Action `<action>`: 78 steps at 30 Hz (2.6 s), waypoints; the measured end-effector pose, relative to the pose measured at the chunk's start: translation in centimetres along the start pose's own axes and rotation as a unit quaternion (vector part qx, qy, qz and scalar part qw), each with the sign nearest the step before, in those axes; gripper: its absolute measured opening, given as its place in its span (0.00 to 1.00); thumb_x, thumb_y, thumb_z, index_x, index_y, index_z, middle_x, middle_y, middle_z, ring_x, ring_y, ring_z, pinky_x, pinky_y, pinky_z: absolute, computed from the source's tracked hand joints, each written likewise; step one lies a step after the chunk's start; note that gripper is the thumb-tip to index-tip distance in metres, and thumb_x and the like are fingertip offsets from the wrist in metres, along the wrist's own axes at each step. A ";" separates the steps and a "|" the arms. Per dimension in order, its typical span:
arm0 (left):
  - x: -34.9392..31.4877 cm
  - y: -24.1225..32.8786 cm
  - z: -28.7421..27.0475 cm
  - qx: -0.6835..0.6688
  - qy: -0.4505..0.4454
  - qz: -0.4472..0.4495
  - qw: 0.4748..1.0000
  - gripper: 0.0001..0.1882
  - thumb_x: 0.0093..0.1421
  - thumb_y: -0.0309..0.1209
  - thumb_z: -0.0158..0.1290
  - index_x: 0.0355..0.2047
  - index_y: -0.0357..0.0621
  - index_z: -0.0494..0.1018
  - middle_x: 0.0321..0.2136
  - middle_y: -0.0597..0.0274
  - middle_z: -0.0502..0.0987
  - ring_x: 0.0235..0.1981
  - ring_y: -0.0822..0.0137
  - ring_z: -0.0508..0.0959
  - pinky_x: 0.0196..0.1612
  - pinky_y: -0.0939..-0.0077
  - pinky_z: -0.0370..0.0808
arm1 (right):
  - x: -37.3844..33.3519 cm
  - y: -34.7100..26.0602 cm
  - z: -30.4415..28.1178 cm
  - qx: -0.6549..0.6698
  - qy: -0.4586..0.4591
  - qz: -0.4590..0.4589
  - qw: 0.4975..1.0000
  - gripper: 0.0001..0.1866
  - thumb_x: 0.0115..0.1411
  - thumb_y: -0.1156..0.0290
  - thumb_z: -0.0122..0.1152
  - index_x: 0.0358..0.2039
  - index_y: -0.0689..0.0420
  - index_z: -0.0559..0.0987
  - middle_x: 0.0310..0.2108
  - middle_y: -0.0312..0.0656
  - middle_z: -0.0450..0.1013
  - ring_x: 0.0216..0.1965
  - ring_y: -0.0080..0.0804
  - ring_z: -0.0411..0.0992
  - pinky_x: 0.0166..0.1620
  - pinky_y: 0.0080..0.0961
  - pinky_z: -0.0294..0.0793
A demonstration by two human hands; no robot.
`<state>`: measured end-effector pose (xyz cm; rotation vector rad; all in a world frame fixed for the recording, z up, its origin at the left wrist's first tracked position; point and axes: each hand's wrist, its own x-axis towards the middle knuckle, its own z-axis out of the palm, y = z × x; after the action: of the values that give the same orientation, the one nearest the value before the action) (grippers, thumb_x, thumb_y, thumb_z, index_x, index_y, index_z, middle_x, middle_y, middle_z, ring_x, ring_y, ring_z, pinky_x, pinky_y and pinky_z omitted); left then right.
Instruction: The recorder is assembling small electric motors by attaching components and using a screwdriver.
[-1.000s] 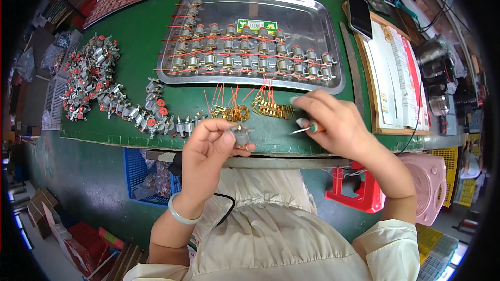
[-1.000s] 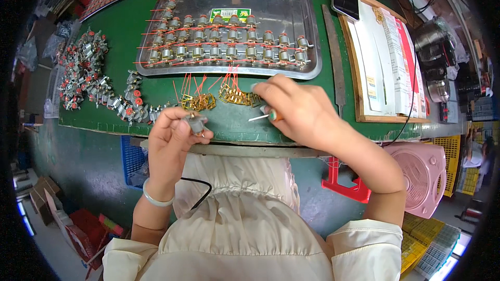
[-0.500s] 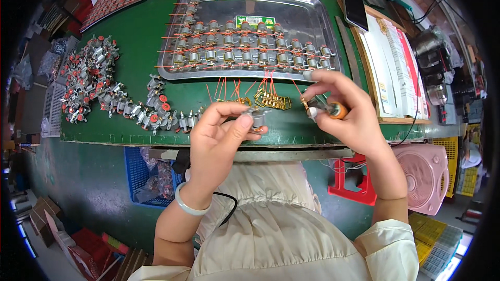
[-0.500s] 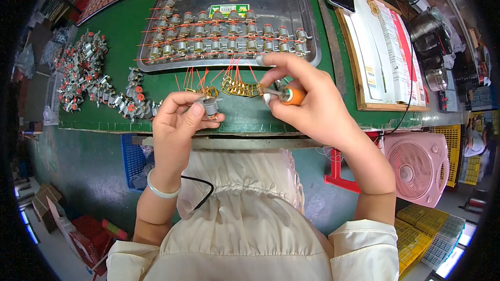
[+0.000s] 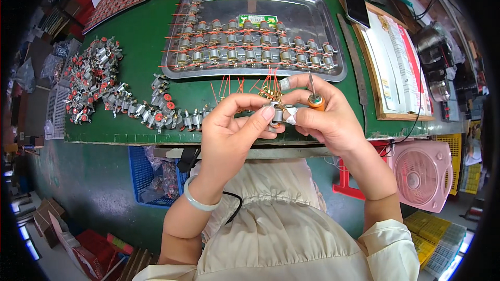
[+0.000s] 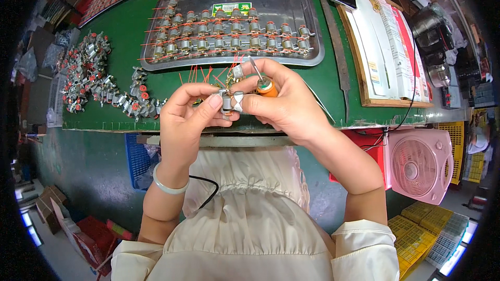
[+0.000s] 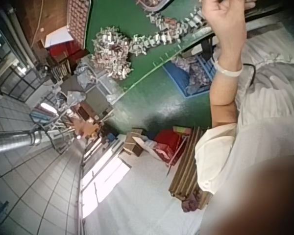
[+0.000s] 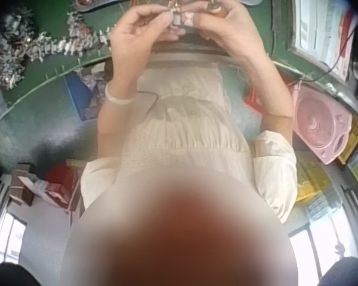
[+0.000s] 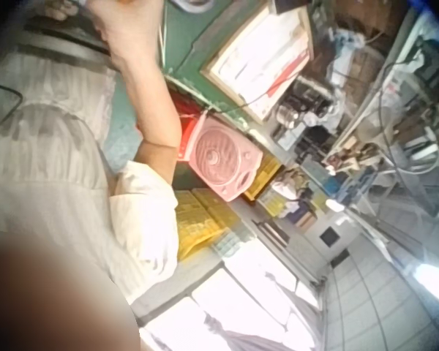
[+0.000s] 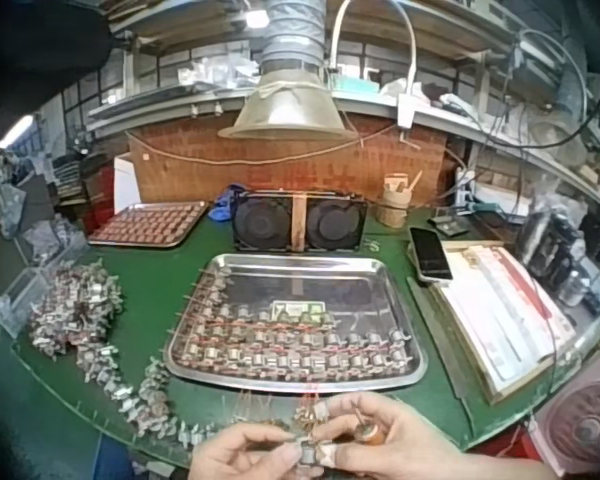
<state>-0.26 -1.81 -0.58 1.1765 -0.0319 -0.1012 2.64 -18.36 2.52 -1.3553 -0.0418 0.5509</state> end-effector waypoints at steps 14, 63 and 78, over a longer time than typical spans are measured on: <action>0.2 0.0 0.0 -0.018 0.001 -0.012 1.000 0.07 0.56 0.24 0.49 0.35 0.34 0.67 0.30 0.53 0.75 0.29 0.65 0.78 0.31 0.78 0.78 | 0.1 0.8 -0.2 0.016 0.007 -0.013 1.000 0.20 0.48 0.76 0.62 0.41 0.59 0.65 0.30 0.38 0.72 0.21 0.13 0.65 0.19 0.09 0.62; 0.8 0.5 -1.1 -0.070 -0.024 -0.050 0.996 0.18 0.56 0.22 0.47 0.47 0.32 0.63 0.34 0.49 0.75 0.31 0.61 0.78 0.32 0.77 0.79 | 2.5 0.9 0.0 -0.440 0.054 -0.511 0.737 0.19 0.33 0.84 0.59 0.30 0.60 0.71 0.23 0.41 0.67 0.20 0.35 0.67 0.21 0.26 0.66; 1.1 0.9 -1.5 -0.069 -0.050 -0.068 0.994 0.18 0.55 0.21 0.47 0.48 0.32 0.62 0.34 0.49 0.74 0.32 0.59 0.78 0.35 0.75 0.79 | 2.5 0.6 0.1 -0.449 0.042 -0.527 0.720 0.20 0.31 0.84 0.59 0.30 0.61 0.70 0.23 0.41 0.68 0.22 0.36 0.68 0.21 0.26 0.68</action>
<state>0.98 -0.16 -0.34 1.0331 -0.0329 -0.2781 4.57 -17.17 1.30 -1.9822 -1.0709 -0.6231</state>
